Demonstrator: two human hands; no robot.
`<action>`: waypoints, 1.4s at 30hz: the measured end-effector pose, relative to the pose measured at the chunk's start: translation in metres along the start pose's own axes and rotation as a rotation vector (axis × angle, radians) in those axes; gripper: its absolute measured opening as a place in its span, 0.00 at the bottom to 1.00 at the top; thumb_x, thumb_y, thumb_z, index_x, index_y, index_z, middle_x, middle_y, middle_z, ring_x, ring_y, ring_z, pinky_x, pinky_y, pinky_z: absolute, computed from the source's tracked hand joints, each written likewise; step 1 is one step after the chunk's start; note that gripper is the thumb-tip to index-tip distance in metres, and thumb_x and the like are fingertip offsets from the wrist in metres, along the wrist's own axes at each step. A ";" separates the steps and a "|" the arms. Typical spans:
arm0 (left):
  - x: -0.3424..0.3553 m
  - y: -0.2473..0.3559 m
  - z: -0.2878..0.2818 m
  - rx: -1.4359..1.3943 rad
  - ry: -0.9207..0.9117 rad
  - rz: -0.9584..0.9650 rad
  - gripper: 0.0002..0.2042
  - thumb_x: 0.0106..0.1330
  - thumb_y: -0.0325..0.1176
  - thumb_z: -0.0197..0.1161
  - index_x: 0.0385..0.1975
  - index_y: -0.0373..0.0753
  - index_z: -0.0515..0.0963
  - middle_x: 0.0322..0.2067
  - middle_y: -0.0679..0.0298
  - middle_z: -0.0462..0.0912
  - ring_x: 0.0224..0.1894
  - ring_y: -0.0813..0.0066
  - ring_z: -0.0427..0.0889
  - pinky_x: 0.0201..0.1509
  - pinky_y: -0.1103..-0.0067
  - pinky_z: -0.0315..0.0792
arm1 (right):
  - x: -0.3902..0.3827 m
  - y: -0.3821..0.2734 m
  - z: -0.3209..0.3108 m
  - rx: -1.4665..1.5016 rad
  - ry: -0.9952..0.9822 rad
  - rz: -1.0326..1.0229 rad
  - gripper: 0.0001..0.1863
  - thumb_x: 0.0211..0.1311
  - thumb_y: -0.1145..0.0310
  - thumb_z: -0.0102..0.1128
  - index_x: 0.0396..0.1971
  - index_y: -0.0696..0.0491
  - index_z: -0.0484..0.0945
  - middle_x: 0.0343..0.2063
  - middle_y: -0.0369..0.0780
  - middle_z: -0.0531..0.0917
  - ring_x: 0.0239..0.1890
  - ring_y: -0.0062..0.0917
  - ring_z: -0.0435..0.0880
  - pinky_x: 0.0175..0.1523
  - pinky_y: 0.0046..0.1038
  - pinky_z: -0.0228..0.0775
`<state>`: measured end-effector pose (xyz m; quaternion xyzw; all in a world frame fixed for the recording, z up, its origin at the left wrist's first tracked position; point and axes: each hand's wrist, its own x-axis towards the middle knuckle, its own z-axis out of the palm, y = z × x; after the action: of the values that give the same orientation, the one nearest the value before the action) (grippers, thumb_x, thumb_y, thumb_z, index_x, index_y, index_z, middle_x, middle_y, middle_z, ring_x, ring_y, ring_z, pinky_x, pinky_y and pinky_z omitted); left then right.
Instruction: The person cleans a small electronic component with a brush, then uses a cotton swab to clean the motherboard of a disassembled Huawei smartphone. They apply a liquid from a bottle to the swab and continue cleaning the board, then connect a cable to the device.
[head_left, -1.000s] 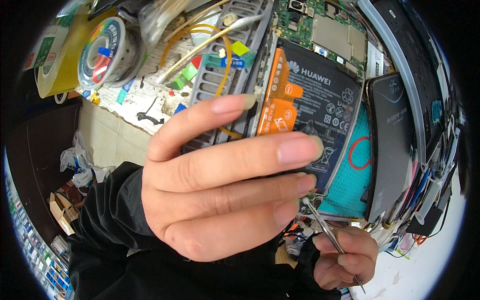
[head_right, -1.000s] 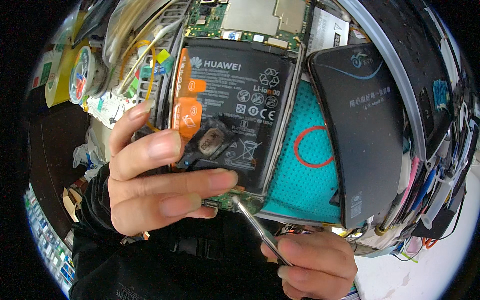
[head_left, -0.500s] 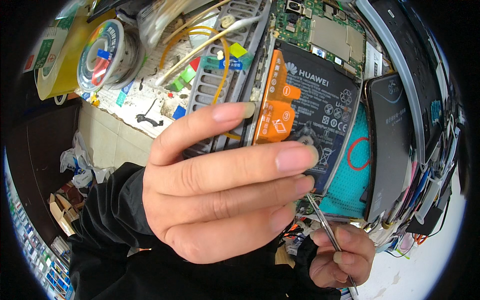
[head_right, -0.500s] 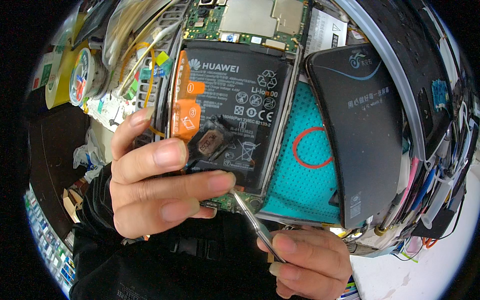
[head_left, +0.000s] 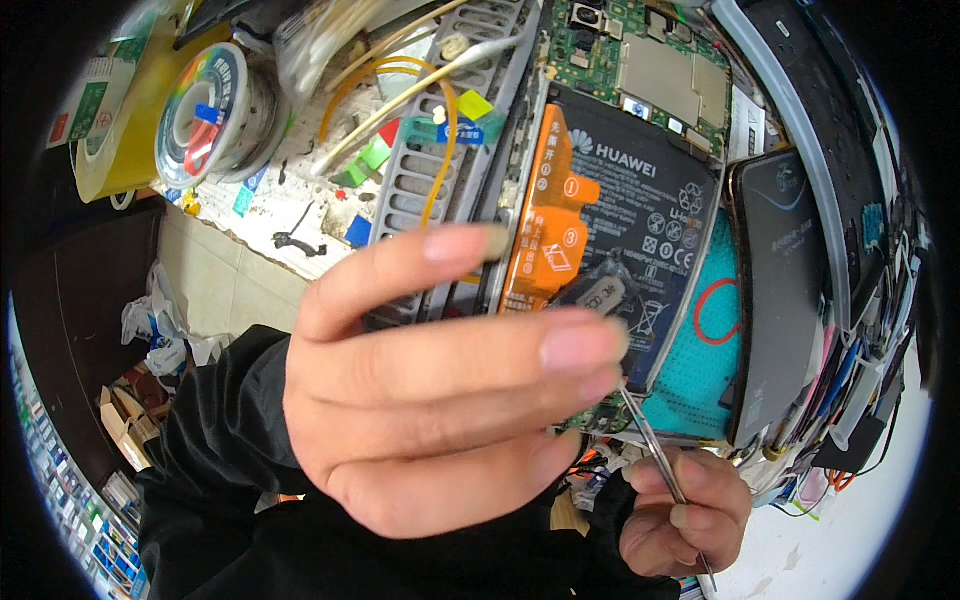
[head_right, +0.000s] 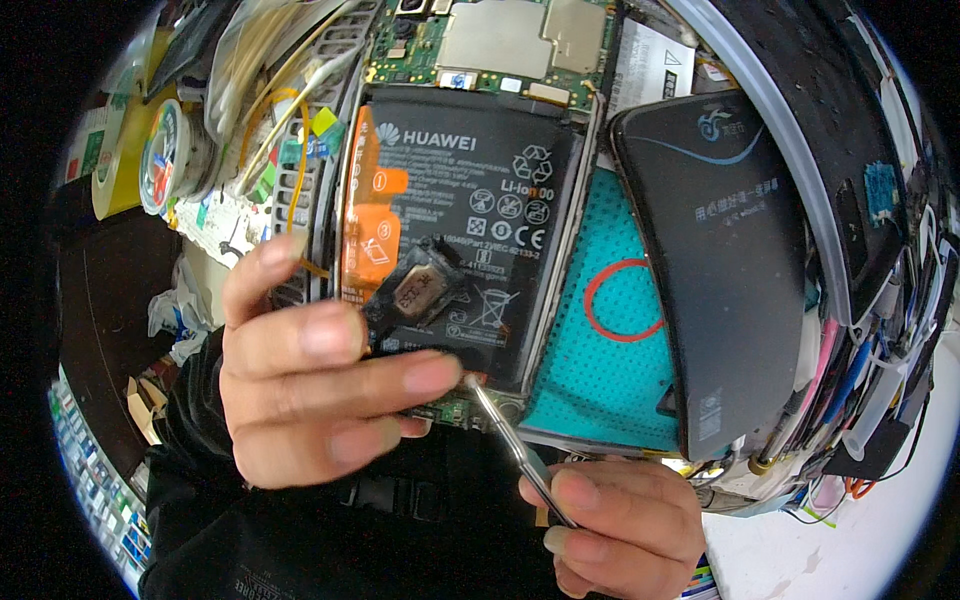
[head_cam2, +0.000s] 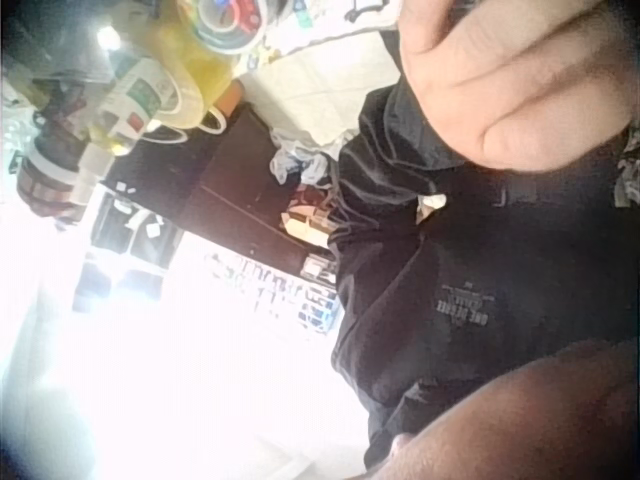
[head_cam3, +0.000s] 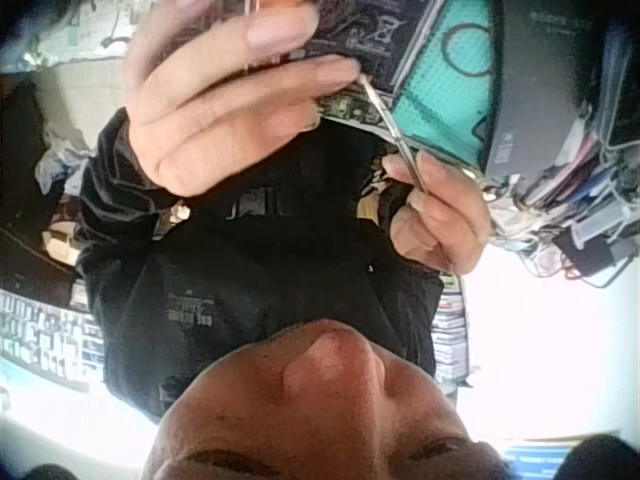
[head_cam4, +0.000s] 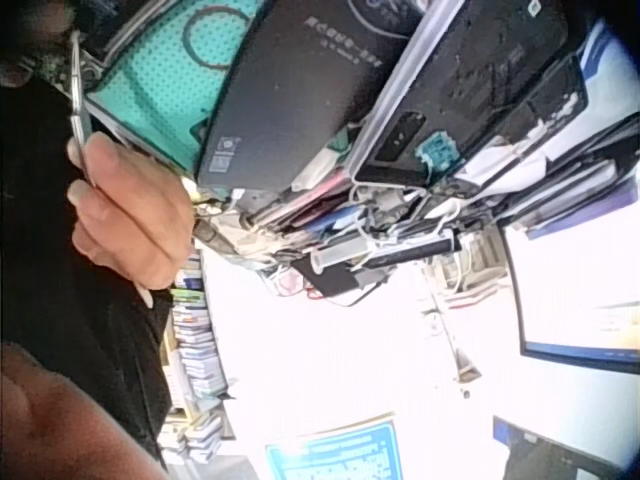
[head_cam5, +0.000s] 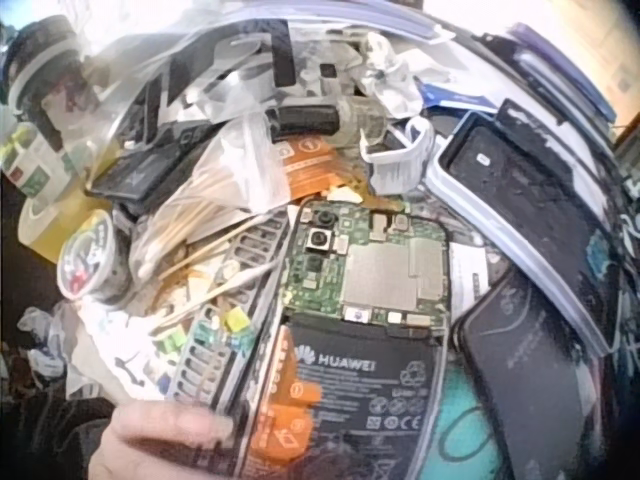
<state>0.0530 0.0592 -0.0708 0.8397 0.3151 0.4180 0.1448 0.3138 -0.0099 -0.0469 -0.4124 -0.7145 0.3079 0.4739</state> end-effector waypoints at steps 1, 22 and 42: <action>-0.002 -0.003 0.002 -0.009 0.038 0.052 0.13 0.63 0.34 0.70 0.43 0.50 0.73 0.41 0.75 0.91 0.63 0.70 0.75 0.71 0.53 0.59 | 0.000 0.000 0.001 -0.009 0.010 0.008 0.12 0.79 0.67 0.42 0.54 0.55 0.69 0.50 0.54 0.76 0.37 0.38 0.87 0.41 0.33 0.86; 0.004 0.004 -0.008 0.239 -0.090 0.193 0.06 0.67 0.35 0.63 0.42 0.52 0.79 0.41 0.78 0.90 0.49 0.81 0.84 0.67 0.61 0.63 | 0.006 -0.005 -0.002 -0.005 -0.098 0.054 0.09 0.74 0.75 0.47 0.50 0.57 0.71 0.50 0.54 0.77 0.38 0.38 0.88 0.42 0.32 0.86; 0.003 0.002 -0.009 0.244 -0.099 0.197 0.08 0.66 0.35 0.65 0.43 0.52 0.78 0.41 0.79 0.90 0.53 0.80 0.82 0.67 0.61 0.64 | 0.005 0.000 -0.005 -0.012 -0.082 -0.006 0.11 0.72 0.73 0.50 0.51 0.56 0.71 0.52 0.53 0.77 0.38 0.37 0.88 0.40 0.30 0.85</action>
<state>0.0486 0.0593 -0.0622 0.8975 0.2721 0.3468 0.0154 0.3173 -0.0052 -0.0426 -0.4001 -0.7364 0.3188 0.4427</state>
